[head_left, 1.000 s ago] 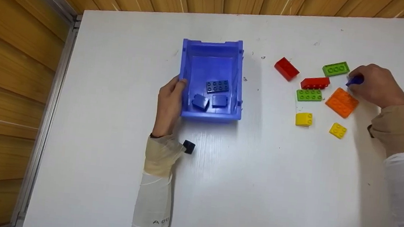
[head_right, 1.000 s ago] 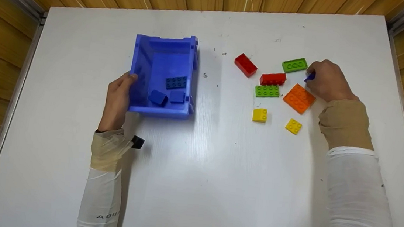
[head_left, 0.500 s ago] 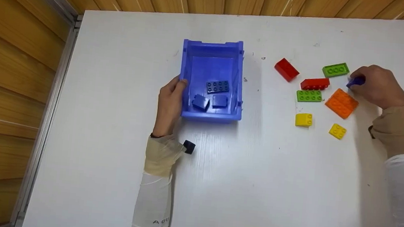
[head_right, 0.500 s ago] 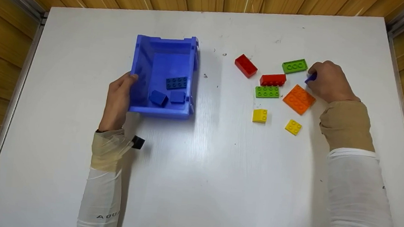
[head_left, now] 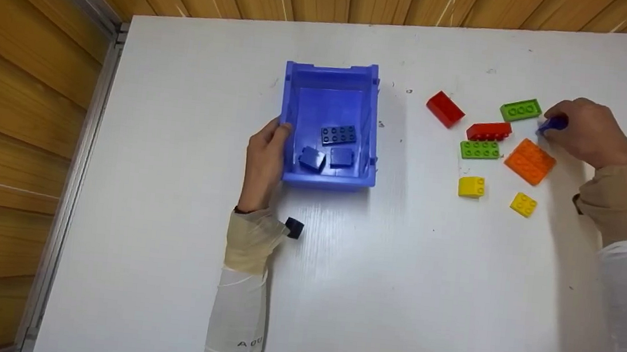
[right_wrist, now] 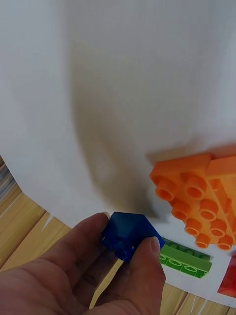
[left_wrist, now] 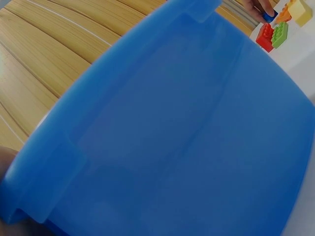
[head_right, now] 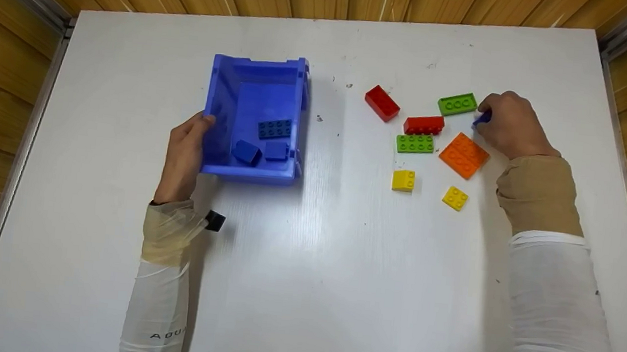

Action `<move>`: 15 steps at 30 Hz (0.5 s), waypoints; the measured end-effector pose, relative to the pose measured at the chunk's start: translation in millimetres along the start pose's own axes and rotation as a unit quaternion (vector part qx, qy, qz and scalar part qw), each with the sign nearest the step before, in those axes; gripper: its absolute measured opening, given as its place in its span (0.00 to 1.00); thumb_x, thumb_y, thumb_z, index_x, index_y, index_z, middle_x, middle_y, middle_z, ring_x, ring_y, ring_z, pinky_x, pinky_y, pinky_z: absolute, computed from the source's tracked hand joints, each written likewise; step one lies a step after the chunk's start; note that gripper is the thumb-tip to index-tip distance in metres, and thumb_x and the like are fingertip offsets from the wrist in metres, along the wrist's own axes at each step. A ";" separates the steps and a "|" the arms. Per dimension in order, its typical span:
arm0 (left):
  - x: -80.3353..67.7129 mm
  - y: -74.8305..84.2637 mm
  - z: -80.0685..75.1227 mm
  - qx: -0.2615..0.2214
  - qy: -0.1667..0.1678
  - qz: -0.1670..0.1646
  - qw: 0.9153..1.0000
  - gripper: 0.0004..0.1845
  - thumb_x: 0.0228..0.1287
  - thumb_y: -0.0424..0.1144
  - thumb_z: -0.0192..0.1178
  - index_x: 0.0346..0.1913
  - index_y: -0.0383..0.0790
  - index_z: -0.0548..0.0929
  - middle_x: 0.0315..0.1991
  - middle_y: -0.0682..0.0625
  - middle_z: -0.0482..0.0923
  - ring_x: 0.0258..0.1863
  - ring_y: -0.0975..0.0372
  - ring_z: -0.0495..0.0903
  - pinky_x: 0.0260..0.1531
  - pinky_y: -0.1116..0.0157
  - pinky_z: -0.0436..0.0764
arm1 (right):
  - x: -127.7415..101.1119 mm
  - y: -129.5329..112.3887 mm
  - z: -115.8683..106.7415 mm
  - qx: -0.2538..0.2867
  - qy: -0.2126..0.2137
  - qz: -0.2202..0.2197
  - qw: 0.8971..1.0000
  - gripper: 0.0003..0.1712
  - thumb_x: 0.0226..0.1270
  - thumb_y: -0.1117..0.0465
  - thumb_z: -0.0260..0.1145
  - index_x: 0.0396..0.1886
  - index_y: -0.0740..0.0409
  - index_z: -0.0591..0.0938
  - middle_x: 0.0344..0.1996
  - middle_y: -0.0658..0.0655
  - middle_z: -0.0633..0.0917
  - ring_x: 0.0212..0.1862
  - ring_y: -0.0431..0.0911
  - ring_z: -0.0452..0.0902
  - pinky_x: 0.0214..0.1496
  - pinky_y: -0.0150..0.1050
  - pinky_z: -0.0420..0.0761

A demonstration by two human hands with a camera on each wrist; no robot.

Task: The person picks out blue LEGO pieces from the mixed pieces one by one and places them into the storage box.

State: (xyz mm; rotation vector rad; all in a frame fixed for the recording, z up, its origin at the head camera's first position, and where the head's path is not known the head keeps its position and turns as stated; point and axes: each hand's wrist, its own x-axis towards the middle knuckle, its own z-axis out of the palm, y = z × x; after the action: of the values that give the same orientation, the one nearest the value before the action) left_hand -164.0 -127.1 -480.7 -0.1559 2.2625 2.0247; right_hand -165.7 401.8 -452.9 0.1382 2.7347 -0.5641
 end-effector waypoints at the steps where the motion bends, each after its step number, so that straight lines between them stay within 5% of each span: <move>1: 0.0 -0.2 -0.2 0.000 -0.002 0.001 1.000 0.24 0.81 0.42 0.50 0.71 0.34 0.80 0.54 0.35 0.84 0.47 0.45 0.80 0.47 0.57 0.77 | 0.0 -1.1 -0.4 0.000 0.003 -0.002 1.000 0.25 0.74 0.70 0.62 0.64 0.82 0.73 0.59 0.84 0.71 0.59 0.78 0.65 0.65 0.75 0.66; 8: -0.4 -0.5 -0.7 -0.005 -0.007 0.007 1.000 0.25 0.82 0.42 0.50 0.72 0.33 0.79 0.60 0.35 0.83 0.51 0.44 0.78 0.49 0.59 0.75 | -0.4 -13.5 -3.9 0.007 0.002 0.005 1.000 0.26 0.76 0.69 0.61 0.66 0.81 0.71 0.62 0.84 0.69 0.61 0.79 0.63 0.67 0.75 0.63; 15: 0.7 0.8 0.0 0.022 -0.002 -0.003 1.000 0.26 0.82 0.43 0.50 0.73 0.34 0.77 0.66 0.42 0.80 0.56 0.58 0.77 0.58 0.62 0.73 | -1.3 -28.6 -7.3 0.010 0.016 -0.007 1.000 0.25 0.76 0.71 0.62 0.66 0.82 0.71 0.63 0.84 0.67 0.61 0.79 0.63 0.68 0.74 0.63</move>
State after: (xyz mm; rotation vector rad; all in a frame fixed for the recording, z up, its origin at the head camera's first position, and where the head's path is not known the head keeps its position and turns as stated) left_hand -164.8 -127.1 -480.0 -0.1548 2.3008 1.9686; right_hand -171.4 378.4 -435.6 0.1351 2.7630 -0.5993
